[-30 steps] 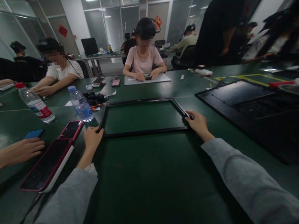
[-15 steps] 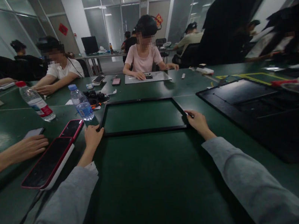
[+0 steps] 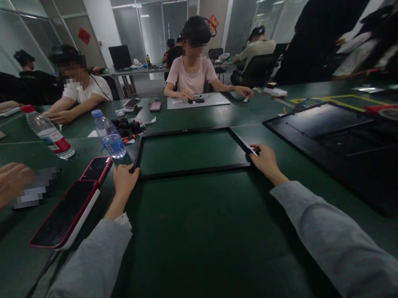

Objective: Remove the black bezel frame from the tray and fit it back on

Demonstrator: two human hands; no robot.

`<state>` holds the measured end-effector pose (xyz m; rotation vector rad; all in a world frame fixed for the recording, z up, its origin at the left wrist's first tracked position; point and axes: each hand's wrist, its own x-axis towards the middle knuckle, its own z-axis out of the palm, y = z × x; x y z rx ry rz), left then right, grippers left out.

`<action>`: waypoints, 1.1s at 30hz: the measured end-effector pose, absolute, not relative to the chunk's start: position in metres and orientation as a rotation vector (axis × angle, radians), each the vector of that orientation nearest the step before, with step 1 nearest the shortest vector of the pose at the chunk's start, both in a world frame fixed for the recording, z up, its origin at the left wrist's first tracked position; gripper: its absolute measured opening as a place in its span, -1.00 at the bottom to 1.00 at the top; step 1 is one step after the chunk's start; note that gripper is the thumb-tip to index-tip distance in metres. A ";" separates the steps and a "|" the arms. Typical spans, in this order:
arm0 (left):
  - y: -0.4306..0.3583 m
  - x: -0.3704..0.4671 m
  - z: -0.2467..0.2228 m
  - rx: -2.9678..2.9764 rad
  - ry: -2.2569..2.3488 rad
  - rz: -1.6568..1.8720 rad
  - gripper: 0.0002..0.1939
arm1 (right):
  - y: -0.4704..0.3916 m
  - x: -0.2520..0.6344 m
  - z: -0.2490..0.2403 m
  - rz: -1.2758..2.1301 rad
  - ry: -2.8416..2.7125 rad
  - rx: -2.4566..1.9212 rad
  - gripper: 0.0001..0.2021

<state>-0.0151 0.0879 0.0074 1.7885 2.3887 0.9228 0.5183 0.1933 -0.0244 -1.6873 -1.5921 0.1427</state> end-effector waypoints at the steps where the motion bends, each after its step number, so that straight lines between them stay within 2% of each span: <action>1: 0.088 -0.016 0.007 1.790 2.384 0.921 -0.57 | 0.194 0.518 -0.024 0.136 -1.584 -1.692 -0.54; 13: 0.091 -0.020 0.000 1.851 2.399 0.794 -0.48 | 0.193 0.519 -0.028 0.175 -1.552 -1.668 -0.57; 23: 0.086 -0.010 0.008 1.888 2.391 0.868 -0.59 | 0.187 0.515 -0.023 0.194 -1.523 -1.604 -0.64; 25: 0.082 -0.005 0.014 1.902 2.391 0.931 -0.59 | 0.183 0.512 -0.018 0.105 -1.489 -1.548 -0.61; 29: 0.074 0.003 0.027 1.885 2.428 1.289 -0.53 | 0.171 0.501 -0.004 -0.063 -1.449 -1.455 -0.47; 33: 0.072 0.003 0.029 1.823 2.402 1.485 -0.48 | 0.163 0.491 0.006 -0.044 -1.479 -1.470 -0.51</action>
